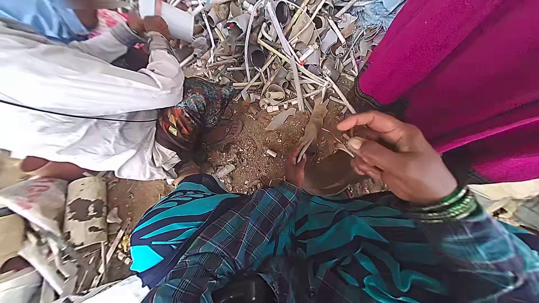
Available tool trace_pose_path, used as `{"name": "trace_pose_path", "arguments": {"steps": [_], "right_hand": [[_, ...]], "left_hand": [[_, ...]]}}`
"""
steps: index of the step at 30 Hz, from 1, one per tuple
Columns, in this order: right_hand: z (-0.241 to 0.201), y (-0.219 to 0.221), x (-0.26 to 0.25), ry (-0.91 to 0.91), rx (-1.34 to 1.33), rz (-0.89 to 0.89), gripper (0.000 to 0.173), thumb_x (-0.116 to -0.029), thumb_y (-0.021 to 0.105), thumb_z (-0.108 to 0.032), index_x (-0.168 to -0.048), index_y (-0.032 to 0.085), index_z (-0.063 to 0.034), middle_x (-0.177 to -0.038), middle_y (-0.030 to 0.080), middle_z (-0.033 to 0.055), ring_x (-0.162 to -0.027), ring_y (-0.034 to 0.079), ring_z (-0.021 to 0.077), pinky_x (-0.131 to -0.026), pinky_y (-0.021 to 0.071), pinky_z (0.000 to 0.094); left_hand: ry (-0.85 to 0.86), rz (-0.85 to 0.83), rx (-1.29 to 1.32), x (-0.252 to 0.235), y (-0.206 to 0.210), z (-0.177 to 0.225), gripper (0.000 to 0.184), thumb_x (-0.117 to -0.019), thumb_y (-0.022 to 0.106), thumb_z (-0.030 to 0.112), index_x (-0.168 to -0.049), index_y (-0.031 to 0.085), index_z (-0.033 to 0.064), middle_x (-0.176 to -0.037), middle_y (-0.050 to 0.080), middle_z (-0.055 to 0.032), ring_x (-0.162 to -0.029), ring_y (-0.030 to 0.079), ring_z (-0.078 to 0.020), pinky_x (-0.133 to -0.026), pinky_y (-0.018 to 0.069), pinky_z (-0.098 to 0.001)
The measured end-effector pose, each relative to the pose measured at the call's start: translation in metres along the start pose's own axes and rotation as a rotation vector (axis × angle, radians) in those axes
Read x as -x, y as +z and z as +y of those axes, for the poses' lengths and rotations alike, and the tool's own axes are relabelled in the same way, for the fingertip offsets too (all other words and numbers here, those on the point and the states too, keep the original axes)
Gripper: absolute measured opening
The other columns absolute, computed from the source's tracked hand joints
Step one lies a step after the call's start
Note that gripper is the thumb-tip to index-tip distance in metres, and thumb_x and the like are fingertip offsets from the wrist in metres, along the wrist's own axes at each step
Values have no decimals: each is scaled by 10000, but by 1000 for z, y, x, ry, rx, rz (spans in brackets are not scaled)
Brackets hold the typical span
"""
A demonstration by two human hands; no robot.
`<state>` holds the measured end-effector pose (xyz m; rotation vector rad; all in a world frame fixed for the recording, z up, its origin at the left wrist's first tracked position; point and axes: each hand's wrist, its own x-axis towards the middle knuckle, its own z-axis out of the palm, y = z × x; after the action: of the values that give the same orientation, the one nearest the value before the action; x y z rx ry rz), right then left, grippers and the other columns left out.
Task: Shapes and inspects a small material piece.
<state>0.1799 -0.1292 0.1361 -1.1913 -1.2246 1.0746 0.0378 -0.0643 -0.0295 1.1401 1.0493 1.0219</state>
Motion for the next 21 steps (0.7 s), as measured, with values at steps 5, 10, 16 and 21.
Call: {"name": "trace_pose_path", "arguments": {"steps": [5, 10, 16, 21], "right_hand": [[48, -9, -11, 29, -40, 257, 245, -936, 492, 6, -1113, 640, -74, -605, 508, -113, -447, 458, -21, -469, 452, 149], [49, -1, -22, 67, -44, 312, 206, -953, 490, 25, -1081, 635, -46, -654, 525, -85, -450, 450, -16, -466, 452, 152], [36, -8, -5, -9, -123, 298, 243, -952, 475, 3, -1084, 638, -120, -625, 537, -116, -450, 478, -18, -475, 478, 147], [75, 12, -19, 76, -55, 439, 183, -956, 509, 36, -1074, 633, -29, -659, 540, -92, -469, 474, -20, -491, 464, 153]], "left_hand": [[3, -14, -9, -2, -3, -2, 402, -988, 420, -103, -1377, 512, -139, -1481, 471, -288, -1381, 459, -258, -1146, 349, -333], [-14, 14, -4, 0, 2, 0, 398, -986, 423, -117, -1373, 509, -151, -1479, 452, -319, -1382, 448, -291, -1147, 345, -343], [-14, 22, 18, -4, -2, 1, 399, -997, 409, -111, -1386, 489, -153, -1477, 468, -297, -1375, 458, -249, -1144, 345, -314], [-32, 21, 4, 1, 3, 3, 407, -995, 413, -122, -1394, 482, -153, -1494, 441, -311, -1392, 438, -273, -1158, 326, -330]]}}
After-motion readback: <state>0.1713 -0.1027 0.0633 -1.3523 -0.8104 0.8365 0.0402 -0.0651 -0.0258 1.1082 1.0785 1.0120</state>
